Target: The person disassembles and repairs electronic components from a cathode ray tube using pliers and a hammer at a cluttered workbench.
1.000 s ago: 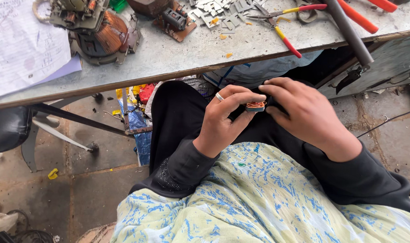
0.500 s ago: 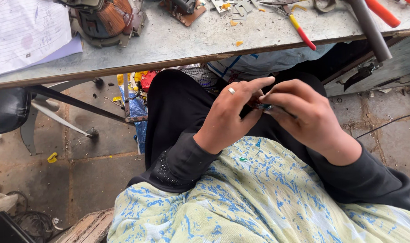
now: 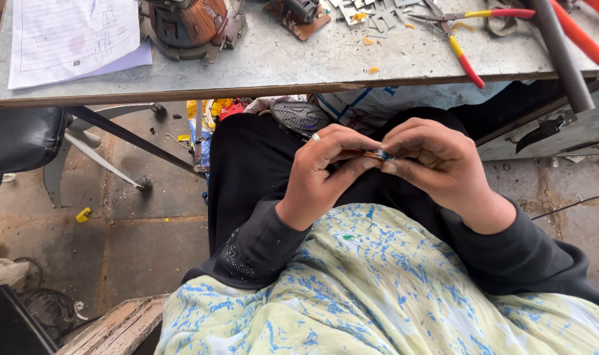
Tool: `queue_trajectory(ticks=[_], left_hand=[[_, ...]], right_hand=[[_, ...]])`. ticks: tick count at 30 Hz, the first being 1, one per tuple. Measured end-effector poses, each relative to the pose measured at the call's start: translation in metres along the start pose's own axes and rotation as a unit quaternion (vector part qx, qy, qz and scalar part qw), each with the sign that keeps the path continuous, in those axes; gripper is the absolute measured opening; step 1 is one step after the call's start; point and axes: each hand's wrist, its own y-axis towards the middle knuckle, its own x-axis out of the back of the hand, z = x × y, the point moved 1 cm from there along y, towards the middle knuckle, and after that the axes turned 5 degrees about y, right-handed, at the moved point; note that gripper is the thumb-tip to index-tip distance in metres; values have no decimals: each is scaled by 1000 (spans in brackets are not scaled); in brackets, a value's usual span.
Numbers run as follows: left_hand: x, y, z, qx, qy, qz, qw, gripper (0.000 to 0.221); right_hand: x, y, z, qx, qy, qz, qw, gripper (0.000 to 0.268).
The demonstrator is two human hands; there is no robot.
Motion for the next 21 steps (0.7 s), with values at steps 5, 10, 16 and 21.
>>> queue_trajectory(ticks=[5, 10, 16, 21], left_hand=[[10, -5, 13, 7, -49, -67, 997, 14], [16, -12, 20, 8, -84, -73, 994, 16], [26, -14, 21, 60, -142, -116, 981, 18], [31, -5, 16, 0, 1, -129, 992, 18]], right_hand=[[8, 14, 0, 27, -2, -40, 999, 23], [3, 35, 0, 101, -490, 76, 863, 61], [30, 35, 23, -11, -499, -19, 866, 57], [133, 30, 1, 16, -570, -211, 794, 37]])
